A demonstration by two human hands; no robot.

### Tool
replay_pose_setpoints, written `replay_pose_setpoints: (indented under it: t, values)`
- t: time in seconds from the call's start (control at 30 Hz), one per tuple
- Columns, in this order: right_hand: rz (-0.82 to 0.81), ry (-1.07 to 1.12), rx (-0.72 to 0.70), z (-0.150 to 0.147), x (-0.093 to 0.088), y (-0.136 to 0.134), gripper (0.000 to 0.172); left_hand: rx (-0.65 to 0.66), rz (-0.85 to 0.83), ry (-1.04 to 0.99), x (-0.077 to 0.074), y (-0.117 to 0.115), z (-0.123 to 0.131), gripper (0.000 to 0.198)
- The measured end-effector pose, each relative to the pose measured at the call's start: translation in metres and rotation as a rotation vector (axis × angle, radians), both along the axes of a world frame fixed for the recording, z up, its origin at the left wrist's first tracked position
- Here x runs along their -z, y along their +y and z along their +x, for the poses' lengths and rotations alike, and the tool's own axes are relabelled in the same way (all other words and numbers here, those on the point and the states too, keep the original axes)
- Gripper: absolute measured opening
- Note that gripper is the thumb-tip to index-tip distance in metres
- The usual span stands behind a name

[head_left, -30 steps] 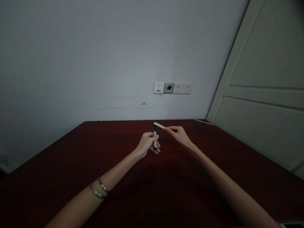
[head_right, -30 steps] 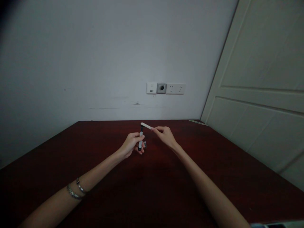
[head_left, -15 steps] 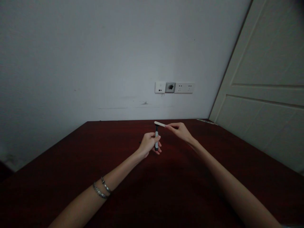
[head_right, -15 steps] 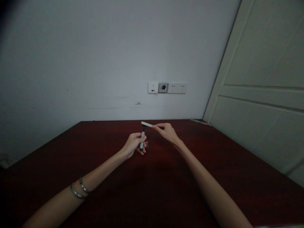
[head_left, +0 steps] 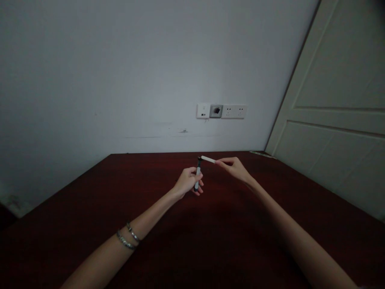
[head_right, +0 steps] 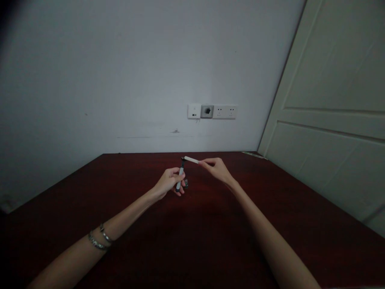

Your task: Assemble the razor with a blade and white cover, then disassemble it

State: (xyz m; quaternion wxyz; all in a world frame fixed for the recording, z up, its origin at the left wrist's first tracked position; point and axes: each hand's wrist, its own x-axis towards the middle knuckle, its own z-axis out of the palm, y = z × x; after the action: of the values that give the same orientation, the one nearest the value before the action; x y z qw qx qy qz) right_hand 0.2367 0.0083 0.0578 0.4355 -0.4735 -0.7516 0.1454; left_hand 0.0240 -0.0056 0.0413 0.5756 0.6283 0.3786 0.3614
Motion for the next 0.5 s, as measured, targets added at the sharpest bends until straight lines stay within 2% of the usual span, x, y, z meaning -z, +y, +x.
replay_pose_setpoints:
  t: [0.13,0.23,0.4,0.5]
  values:
    - [-0.062,0.041,0.045,0.020,0.000,-0.010,0.039,0.018,0.180,-0.063,0.000,0.013,-0.008,0.018]
    - [-0.086,0.102,0.078,0.022,-0.010,-0.023,0.038,0.023,0.358,-0.081,-0.001,0.022,-0.015,0.014]
    - [-0.131,0.064,-0.084,-0.003,-0.033,-0.045,0.031,-0.032,0.607,0.009,0.002,0.027,-0.022,0.010]
    - [-0.162,0.030,-0.150,-0.017,-0.038,-0.052,0.028,-0.057,0.686,0.074,0.006,0.029,-0.023,0.011]
